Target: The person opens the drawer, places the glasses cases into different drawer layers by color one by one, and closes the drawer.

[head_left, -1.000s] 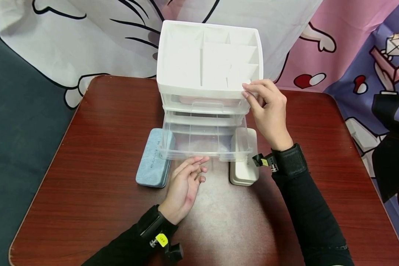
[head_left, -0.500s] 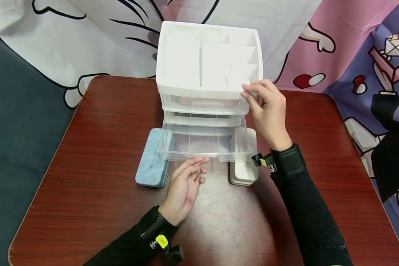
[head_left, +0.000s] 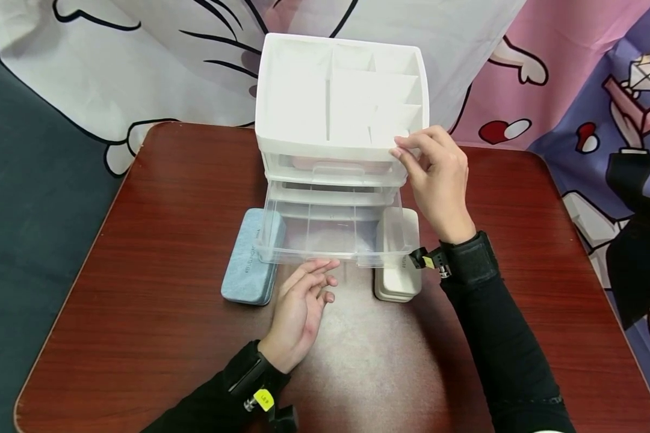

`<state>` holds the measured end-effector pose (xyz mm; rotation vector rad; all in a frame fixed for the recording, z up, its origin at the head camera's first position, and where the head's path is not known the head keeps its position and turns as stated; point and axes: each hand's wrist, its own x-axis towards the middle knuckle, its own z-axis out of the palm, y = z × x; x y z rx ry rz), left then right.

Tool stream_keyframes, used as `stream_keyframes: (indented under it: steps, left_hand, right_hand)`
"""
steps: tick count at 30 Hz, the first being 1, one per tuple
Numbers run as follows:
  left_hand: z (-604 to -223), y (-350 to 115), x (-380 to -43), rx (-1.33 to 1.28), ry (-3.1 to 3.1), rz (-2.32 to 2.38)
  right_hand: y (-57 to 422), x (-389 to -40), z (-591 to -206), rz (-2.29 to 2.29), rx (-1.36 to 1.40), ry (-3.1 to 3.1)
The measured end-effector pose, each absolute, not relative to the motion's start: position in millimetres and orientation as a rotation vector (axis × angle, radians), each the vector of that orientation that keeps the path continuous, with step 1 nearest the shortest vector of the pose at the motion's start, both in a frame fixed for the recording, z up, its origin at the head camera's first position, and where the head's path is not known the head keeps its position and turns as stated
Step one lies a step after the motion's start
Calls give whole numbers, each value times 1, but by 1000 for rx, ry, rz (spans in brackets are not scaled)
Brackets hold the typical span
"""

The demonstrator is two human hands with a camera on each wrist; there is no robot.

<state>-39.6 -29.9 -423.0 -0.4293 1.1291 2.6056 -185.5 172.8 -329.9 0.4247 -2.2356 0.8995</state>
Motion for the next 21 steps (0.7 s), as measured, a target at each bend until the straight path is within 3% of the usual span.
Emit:
stream_keyframes:
  steps: [21]
  left_hand:
    - [-427, -35, -36, -424, 1194, 2595]
  right_hand:
    - [177, -185, -328, 1037, 445, -2259]
